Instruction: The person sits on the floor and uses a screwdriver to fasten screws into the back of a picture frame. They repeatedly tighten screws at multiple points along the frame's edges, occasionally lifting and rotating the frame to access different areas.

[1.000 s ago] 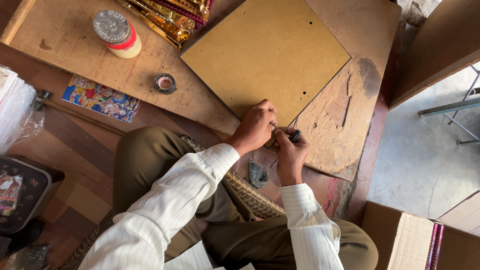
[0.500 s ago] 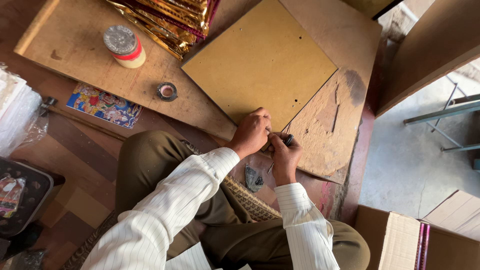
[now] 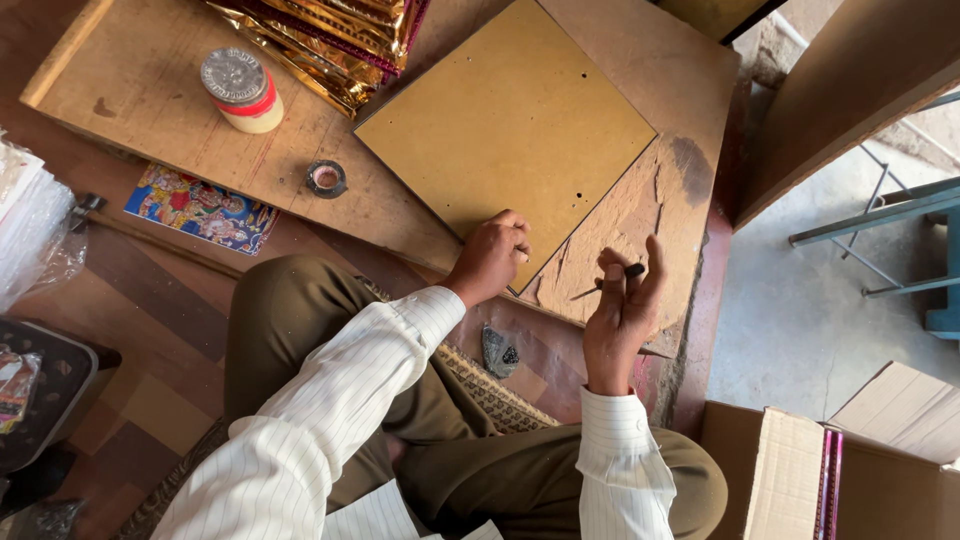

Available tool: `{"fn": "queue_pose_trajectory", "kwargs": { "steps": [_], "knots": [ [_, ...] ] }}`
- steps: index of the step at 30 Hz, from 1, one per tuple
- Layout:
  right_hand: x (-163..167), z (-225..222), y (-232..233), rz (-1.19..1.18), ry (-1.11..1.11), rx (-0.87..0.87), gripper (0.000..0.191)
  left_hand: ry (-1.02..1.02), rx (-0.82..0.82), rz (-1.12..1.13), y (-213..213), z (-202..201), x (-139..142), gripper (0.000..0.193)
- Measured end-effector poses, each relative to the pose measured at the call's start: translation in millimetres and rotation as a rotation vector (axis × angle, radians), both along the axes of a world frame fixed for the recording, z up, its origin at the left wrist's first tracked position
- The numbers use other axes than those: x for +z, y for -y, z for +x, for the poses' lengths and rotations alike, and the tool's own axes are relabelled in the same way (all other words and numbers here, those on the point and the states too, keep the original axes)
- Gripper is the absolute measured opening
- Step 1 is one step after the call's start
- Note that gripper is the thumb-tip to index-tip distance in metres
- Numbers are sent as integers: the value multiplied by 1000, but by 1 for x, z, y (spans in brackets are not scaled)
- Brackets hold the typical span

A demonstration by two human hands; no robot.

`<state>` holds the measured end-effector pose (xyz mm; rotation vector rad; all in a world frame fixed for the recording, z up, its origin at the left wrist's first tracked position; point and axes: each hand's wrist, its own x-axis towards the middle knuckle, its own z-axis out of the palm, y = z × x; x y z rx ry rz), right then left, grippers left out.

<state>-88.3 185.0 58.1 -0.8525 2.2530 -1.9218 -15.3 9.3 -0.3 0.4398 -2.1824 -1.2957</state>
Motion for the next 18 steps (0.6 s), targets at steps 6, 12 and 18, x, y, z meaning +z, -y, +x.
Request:
{"fn": "queue_pose_trajectory", "kwargs": {
  "steps": [6,12,18],
  "knots": [
    [2,1,11,-92,-25,92,32,3,4,30,-2,3,-2,5],
    [-17,13,19,-100,-134,103,20,24,47,-13,-9,2,-3,6],
    [-18,23,22,-59,-273,76,24,38,-49,-2,-4,5,-4,10]
  ]
}}
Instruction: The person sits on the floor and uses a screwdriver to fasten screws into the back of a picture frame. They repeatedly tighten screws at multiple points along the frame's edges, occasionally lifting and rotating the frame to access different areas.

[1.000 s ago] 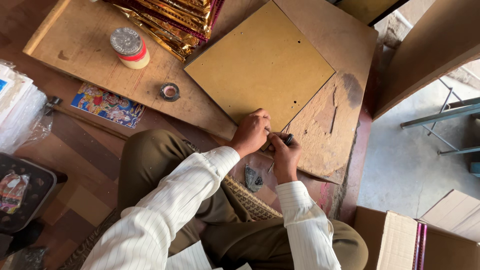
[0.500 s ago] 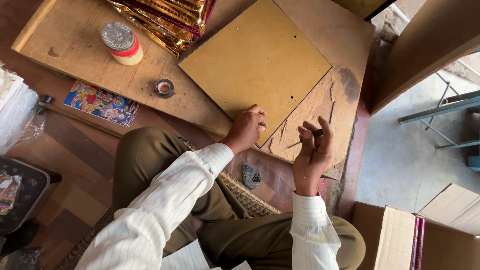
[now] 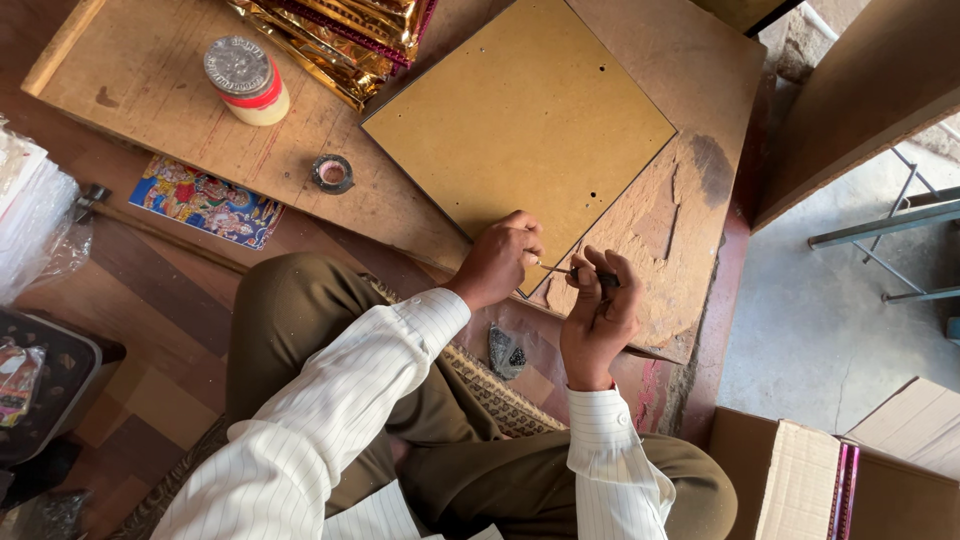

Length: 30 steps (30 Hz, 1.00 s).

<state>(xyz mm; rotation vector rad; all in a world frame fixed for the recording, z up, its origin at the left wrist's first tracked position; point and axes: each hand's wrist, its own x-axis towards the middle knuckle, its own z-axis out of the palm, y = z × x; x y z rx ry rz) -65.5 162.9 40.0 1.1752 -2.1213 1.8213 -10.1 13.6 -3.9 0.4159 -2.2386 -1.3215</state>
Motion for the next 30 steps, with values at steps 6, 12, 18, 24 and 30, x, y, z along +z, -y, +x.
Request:
{"fn": "queue_pose_trajectory", "kwargs": {
  "steps": [6,12,18,24,30],
  "knots": [
    [0,6,2,2,-38,-37,22,10,-14,-80,-2,1,3,13],
    [-3,6,2,-5,-32,-51,19,2,50,-87,-6,-1,2,17],
    [-4,6,3,10,-36,-49,16,-13,88,-38,-8,-4,2,12],
    [2,7,1,-56,42,-29,16,-9,96,-30,-9,-4,4,11],
    [3,8,3,-9,-24,-35,15,9,78,-25,-9,-5,5,10]
  ]
}}
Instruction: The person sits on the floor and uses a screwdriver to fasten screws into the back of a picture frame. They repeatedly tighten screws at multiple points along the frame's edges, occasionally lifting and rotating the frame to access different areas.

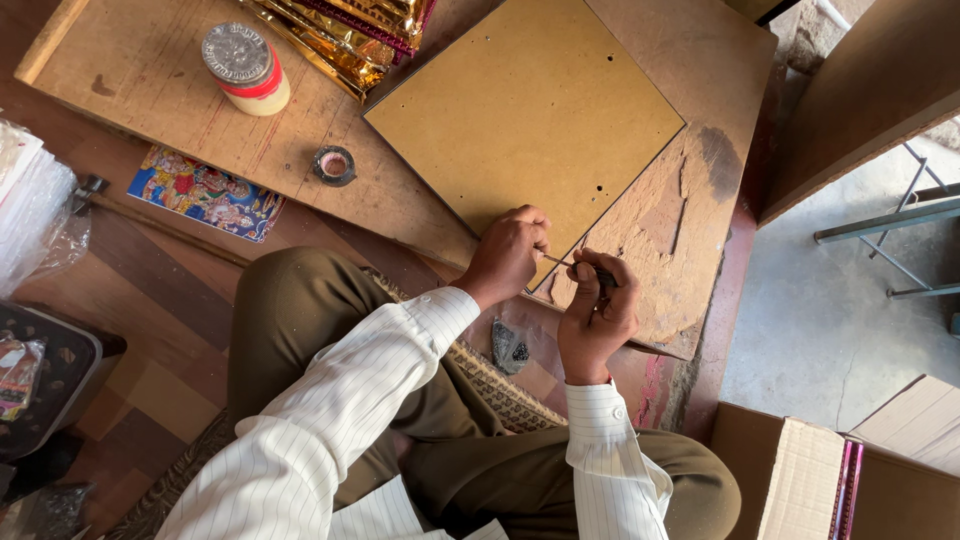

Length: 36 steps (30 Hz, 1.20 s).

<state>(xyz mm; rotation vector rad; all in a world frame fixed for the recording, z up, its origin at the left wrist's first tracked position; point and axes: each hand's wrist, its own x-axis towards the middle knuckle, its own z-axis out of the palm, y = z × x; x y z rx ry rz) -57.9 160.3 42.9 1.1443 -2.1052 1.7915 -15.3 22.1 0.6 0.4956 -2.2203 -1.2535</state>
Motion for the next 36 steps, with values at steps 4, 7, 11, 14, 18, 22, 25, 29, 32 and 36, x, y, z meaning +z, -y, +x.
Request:
{"fn": "queue_pose_trajectory", "kwargs": {
  "steps": [4,7,11,14,18,22,25,29,32,36],
  "knots": [
    [0,-1,1,0,-12,-18,15,-26,-27,2,1,1,-1,9],
    [1,0,1,7,-28,-15,14,-23,-22,1,2,1,-2,13],
    [3,1,1,43,-52,-37,14,-19,-13,-3,2,1,-3,14],
    [4,3,0,39,-68,-37,14,-19,-9,0,1,0,-4,14],
    [4,4,-1,58,-95,-29,14,-34,5,-20,1,-1,-5,14],
    [5,3,-2,62,-79,-23,13,-32,12,-23,0,-2,-7,16],
    [5,2,-3,56,-66,-7,13,-7,-3,-11,-1,-2,-7,15],
    [5,0,-2,59,-84,-4,12,-12,2,-8,-1,-3,-7,17],
    [5,0,-2,55,-83,0,13,-6,-3,-3,-1,-2,-6,17],
    [6,2,-2,42,-66,3,14,1,-6,11,-1,-2,-7,15]
  ]
}}
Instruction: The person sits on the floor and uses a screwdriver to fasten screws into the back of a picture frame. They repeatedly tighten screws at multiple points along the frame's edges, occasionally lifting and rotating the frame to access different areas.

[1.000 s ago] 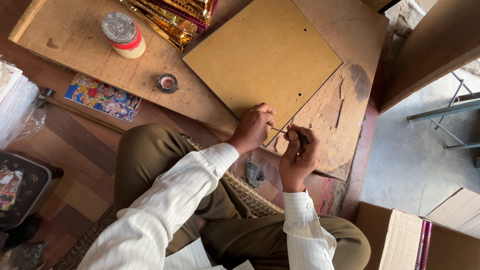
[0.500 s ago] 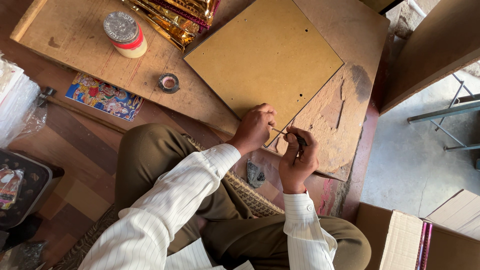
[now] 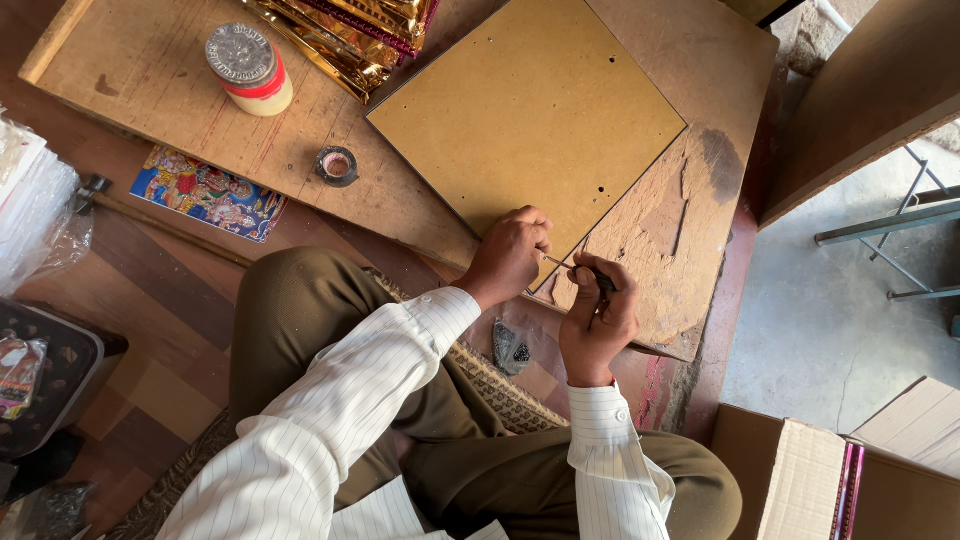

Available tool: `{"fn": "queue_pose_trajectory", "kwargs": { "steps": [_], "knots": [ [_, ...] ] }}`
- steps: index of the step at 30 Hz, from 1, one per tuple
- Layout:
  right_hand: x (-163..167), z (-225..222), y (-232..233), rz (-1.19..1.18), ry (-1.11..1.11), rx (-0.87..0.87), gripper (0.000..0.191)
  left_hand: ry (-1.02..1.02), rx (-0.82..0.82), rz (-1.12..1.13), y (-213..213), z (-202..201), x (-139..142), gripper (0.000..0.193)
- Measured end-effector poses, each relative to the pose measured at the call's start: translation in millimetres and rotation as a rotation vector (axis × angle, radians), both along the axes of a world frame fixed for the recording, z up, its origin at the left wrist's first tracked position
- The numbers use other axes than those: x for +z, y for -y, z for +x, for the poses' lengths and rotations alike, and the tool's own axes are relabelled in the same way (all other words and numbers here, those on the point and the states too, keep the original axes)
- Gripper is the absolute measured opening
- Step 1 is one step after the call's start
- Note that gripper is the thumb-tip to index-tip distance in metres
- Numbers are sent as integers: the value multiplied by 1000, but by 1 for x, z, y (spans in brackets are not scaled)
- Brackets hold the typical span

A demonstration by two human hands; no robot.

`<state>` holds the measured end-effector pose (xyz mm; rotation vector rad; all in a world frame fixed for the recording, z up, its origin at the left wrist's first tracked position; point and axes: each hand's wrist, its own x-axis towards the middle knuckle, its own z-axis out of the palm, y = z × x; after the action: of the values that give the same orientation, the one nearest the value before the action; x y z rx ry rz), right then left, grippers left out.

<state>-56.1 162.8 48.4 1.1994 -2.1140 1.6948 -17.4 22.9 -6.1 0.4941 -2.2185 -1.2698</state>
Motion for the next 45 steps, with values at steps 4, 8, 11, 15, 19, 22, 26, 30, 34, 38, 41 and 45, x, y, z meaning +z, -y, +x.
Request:
{"fn": "queue_pose_trajectory", "kwargs": {
  "steps": [4,8,11,15,19,22,26,30,34,38,41,45],
  "knots": [
    [0,0,-2,9,-6,11,14,-22,2,-21,0,0,-1,15],
    [-1,-1,-2,19,-8,4,13,-6,-3,-4,0,-1,-2,16],
    [-2,-2,-1,19,-6,9,13,-16,-1,-18,0,-1,-3,16],
    [-2,-1,0,27,14,-12,15,-27,3,-30,0,-1,-4,16],
    [-3,-1,-1,95,-73,-15,28,-25,11,-31,0,-1,-4,18],
    [-7,-3,-4,122,-75,-32,30,9,1,-23,0,-1,-4,16],
    [-15,-10,-1,140,-172,-127,25,-5,-5,-26,0,-1,-5,15],
    [-14,-15,-3,34,48,-95,27,-17,-2,-15,-1,-2,-6,12],
    [-13,-22,-12,-127,149,-82,37,-45,-21,-40,1,-1,-7,14],
    [-17,-46,-28,-239,560,-102,34,-54,-31,26,5,5,-4,17],
    [-32,-50,-30,-58,908,-134,20,-57,0,39,6,13,3,16],
    [-57,-25,-12,140,704,-128,10,-13,11,33,3,27,14,14]
  ]
}}
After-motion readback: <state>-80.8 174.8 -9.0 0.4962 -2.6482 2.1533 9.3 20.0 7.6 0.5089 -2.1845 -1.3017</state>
